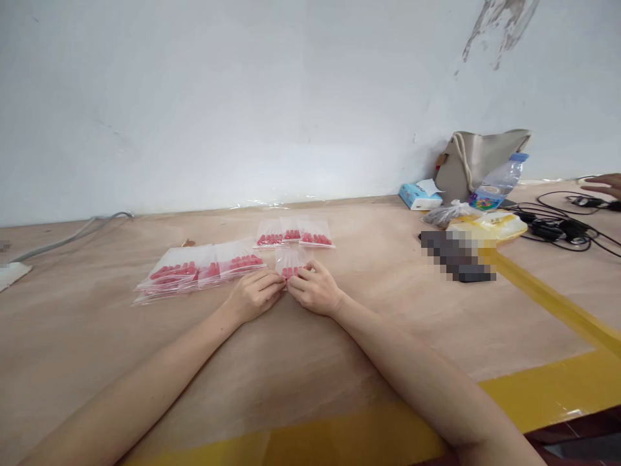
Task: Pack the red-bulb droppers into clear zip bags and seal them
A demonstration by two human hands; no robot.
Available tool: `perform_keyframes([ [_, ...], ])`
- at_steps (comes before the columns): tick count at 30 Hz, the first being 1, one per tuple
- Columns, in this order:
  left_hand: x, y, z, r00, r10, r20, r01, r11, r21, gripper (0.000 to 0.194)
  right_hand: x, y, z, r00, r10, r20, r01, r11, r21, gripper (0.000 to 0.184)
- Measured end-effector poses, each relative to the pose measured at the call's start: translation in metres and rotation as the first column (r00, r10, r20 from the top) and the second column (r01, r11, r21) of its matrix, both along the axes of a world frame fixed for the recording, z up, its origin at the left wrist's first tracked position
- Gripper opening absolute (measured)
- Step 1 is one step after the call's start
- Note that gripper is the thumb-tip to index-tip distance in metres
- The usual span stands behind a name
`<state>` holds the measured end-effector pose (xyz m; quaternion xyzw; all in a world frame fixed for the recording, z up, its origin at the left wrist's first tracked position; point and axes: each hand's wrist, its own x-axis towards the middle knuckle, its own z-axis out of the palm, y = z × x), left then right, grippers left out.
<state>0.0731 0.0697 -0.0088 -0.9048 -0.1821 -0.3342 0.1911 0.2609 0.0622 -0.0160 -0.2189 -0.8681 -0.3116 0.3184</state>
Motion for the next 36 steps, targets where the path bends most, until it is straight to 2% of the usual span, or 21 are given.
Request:
perform_keyframes([
  [13,0.000,-0.007,0.002,0.996,-0.037,0.078,0.036,0.999,0.013,0.008,0.011,-0.007,0.000,0.997,-0.075,-0.005,0.075,0.996,0.052,0.015],
  [18,0.002,-0.005,-0.001,0.995,-0.048,0.092,0.045,0.998,0.035,0.010,0.009,-0.007,0.001,0.999,-0.040,-0.011,0.040,0.997,0.066,0.015],
  [27,-0.001,-0.005,0.000,0.993,-0.054,0.105,0.049,0.998,0.049,0.010,0.022,-0.009,0.002,0.998,-0.057,-0.016,0.056,0.998,-0.014,0.013],
  [36,0.001,-0.006,0.000,0.992,-0.054,0.112,0.049,0.998,0.048,0.008,0.012,-0.011,0.004,0.995,-0.081,-0.057,0.079,0.996,-0.049,0.013],
])
